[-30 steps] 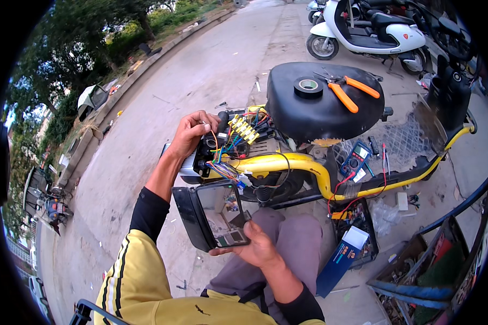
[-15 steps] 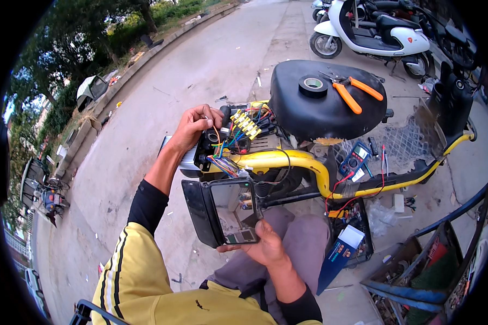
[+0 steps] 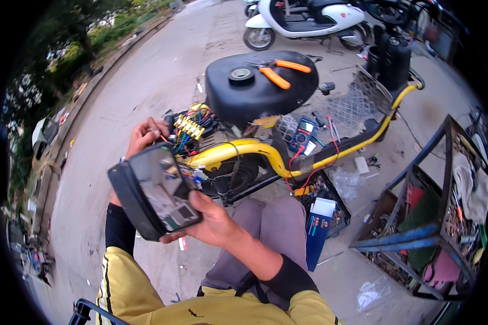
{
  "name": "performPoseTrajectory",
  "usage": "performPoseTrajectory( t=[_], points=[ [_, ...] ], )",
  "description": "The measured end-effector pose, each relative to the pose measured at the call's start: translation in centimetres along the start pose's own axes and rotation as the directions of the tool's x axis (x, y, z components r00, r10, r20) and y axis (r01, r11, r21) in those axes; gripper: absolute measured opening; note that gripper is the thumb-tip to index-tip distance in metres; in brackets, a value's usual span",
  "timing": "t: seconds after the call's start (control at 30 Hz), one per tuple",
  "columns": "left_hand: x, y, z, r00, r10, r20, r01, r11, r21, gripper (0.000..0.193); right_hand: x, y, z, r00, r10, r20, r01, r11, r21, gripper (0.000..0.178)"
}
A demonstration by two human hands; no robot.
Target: The person sits on the ground and works on the exposed wiring of a yellow electric scooter. They hold a black rectangular device in one hand and use the other hand to touch and adjust wires connected to a terminal block. The person repeatedly checks the device screen while manipulating the wires.
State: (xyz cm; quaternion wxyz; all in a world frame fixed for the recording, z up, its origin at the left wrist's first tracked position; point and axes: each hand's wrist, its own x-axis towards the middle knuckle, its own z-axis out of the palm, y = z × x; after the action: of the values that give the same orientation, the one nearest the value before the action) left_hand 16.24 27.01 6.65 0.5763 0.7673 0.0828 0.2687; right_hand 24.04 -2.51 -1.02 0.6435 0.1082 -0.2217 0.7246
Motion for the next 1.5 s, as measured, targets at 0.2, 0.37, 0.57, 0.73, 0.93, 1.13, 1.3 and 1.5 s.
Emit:
performPoseTrajectory(
  t=[0.2,0.37,0.57,0.73,0.93,1.13,1.3,1.5],
  points=[
    [1.5,-2.6,-1.4,0.999,-0.012,0.052,0.015,0.998,-0.066,0.019,3.0,-1.6,0.5,0.999,-0.036,0.025,0.038,0.998,-0.055,0.065],
    [0.5,-1.2,-0.7,1.000,-0.005,-0.004,0.005,1.000,0.011,0.015,1.6,-0.1,-2.3,0.999,-0.053,-0.001,0.053,0.999,-0.011,0.065],
    [0.5,-0.1,0.5,0.999,-0.019,-0.049,0.019,1.000,-0.009,0.008,1.7,0.1,-2.9,1.000,0.008,-0.004,-0.007,0.998,0.056,0.065],
    [0.4,0.2,0.8,0.998,-0.065,-0.008,0.065,0.996,-0.056,0.007,1.6,0.1,-3.3,0.996,0.018,0.087,-0.024,0.997,0.077,0.068],
    [-0.1,0.8,1.4,0.996,-0.086,0.002,0.086,0.995,-0.054,0.011,2.0,-0.2,-2.4,0.999,-0.009,0.052,0.007,0.999,0.044,0.074],
    [0.1,0.5,1.8,1.000,-0.028,0.004,0.028,0.999,0.035,0.015,2.0,-0.5,-2.5,0.999,-0.022,0.042,0.021,1.000,0.021,0.076],
    [0.0,1.3,2.5,0.998,-0.067,0.007,0.067,0.998,0.007,0.020,1.2,-0.9,-2.7,0.999,-0.027,0.030,0.026,1.000,0.005,0.075],
    [0.0,1.2,2.5,0.998,-0.062,0.003,0.062,0.996,0.063,0.020,0.1,-1.4,-2.2,0.999,-0.026,-0.046,0.024,0.999,-0.035,0.080]
  ],
)
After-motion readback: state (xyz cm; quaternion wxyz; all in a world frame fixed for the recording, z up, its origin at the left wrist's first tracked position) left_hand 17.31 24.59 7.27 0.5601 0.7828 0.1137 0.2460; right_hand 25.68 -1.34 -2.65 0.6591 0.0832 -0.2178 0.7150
